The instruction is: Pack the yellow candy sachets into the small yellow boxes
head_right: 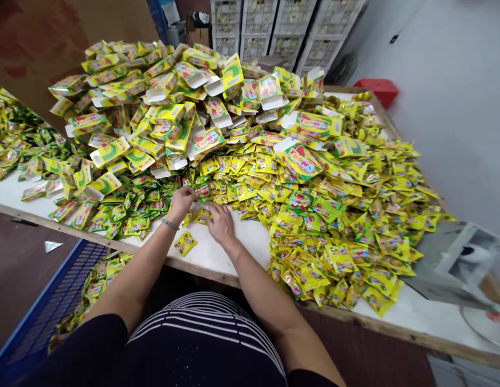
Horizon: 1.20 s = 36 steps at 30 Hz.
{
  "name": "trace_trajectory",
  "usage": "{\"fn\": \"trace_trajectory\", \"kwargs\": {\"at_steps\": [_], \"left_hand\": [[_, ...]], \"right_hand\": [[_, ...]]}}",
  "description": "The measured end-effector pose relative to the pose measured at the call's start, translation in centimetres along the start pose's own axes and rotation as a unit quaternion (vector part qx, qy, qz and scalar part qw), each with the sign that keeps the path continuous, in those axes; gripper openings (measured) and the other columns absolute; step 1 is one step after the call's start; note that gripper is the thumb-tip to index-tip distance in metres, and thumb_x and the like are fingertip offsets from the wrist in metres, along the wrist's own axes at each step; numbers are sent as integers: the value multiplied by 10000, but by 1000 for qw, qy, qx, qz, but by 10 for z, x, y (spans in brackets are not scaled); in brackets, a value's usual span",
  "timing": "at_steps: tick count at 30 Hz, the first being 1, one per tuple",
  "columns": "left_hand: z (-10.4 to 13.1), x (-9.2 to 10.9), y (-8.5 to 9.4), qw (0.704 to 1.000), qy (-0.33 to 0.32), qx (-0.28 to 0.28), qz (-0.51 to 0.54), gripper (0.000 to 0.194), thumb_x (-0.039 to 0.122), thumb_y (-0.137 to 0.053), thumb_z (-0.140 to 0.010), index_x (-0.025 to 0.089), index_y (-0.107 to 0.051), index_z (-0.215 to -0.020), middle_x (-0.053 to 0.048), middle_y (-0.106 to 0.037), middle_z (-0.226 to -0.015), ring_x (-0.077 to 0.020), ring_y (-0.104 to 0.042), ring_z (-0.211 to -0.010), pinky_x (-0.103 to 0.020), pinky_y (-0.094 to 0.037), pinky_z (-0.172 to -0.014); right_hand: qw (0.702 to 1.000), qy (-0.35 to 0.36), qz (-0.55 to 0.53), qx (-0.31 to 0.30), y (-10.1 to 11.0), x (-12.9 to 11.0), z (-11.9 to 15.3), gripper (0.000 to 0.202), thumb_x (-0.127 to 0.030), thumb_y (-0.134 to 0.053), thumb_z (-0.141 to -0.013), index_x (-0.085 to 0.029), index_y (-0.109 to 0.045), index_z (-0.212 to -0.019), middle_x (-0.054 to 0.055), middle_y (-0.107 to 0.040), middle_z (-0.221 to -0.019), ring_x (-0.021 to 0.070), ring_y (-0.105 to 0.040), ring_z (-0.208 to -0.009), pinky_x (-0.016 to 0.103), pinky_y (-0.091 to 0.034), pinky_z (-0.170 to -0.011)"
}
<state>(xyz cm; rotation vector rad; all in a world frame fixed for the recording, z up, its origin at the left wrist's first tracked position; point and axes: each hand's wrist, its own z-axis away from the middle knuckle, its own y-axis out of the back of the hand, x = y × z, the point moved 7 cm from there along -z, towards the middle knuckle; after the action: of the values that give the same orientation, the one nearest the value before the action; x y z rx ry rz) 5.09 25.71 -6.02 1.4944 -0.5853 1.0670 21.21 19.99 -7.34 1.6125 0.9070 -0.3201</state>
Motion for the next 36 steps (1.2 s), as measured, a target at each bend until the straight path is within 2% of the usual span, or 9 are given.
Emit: {"fn": "trace_trajectory", "kwargs": {"at_steps": [3,6,11,14,18,23,28,33,36], "left_hand": [[14,-11,27,999,-46,11,0,251,358,-702,-690,193,-525,-624,26,-531,-587,-114,-465,-573,-243,-329,-562],[28,-24,37,993,-45,-28,103,283,377,-729,-645,194,-517,-690,38,-521,-626,-103,-477,-585,-233,-363,-572],[50,-31,31,977,-6,-83,194,326,360,-768,-592,186,-535,-739,29,-554,-660,-105,-513,-588,-246,-419,-594],[60,-15,21,972,-47,-150,172,246,305,-756,-634,169,-577,-734,13,-584,-676,-106,-522,-613,-240,-404,-601],[67,1,5,955,-82,-223,178,184,245,-741,-662,160,-593,-730,7,-591,-671,-108,-525,-617,-238,-395,-601],[70,-3,-6,961,-67,-201,177,166,227,-721,-690,171,-581,-761,-1,-611,-699,-128,-572,-650,-254,-442,-646],[75,1,8,993,-76,-61,73,217,318,-714,-755,193,-647,-920,-38,-694,-866,-164,-622,-791,-286,-470,-759],[78,-8,-10,956,35,-168,236,319,381,-786,-669,147,-668,-851,-13,-662,-675,-150,-606,-656,-265,-459,-641],[79,-20,-12,947,73,-119,290,334,347,-822,-630,152,-645,-835,21,-626,-609,-120,-577,-584,-242,-442,-584]], "right_hand": [[998,4,6,-58,-12,-11,-4,444,-235,-637,-878,-203,-604,-1320,124,-642,-1309,305,-532,-1202,450,-421,-1018],[994,-75,-22,-70,-12,4,-3,521,-242,-775,-760,-208,-636,-1260,133,-699,-1168,306,-601,-1098,437,-454,-974],[972,-163,-162,-48,8,39,7,406,-360,-776,-723,-205,-664,-1081,66,-731,-1007,240,-663,-919,386,-510,-870],[947,-147,-282,-41,21,36,7,405,-456,-702,-773,-179,-646,-1063,58,-730,-1003,207,-668,-893,337,-529,-813],[954,-142,-254,-69,24,19,5,431,-468,-735,-732,-176,-672,-1042,58,-736,-972,211,-663,-877,334,-523,-807],[965,-153,-208,-51,25,20,3,383,-479,-729,-712,-165,-678,-926,48,-721,-864,197,-635,-786,321,-507,-749],[939,-197,-283,-14,27,34,6,416,-544,-738,-687,-177,-635,-855,30,-699,-795,180,-617,-716,287,-506,-653],[934,-152,-312,-82,21,18,8,448,-566,-720,-720,-172,-664,-926,33,-714,-861,183,-629,-768,290,-522,-701],[940,-163,-296,-37,24,23,9,470,-602,-697,-741,-173,-667,-932,42,-718,-897,191,-636,-830,302,-520,-770]]}}
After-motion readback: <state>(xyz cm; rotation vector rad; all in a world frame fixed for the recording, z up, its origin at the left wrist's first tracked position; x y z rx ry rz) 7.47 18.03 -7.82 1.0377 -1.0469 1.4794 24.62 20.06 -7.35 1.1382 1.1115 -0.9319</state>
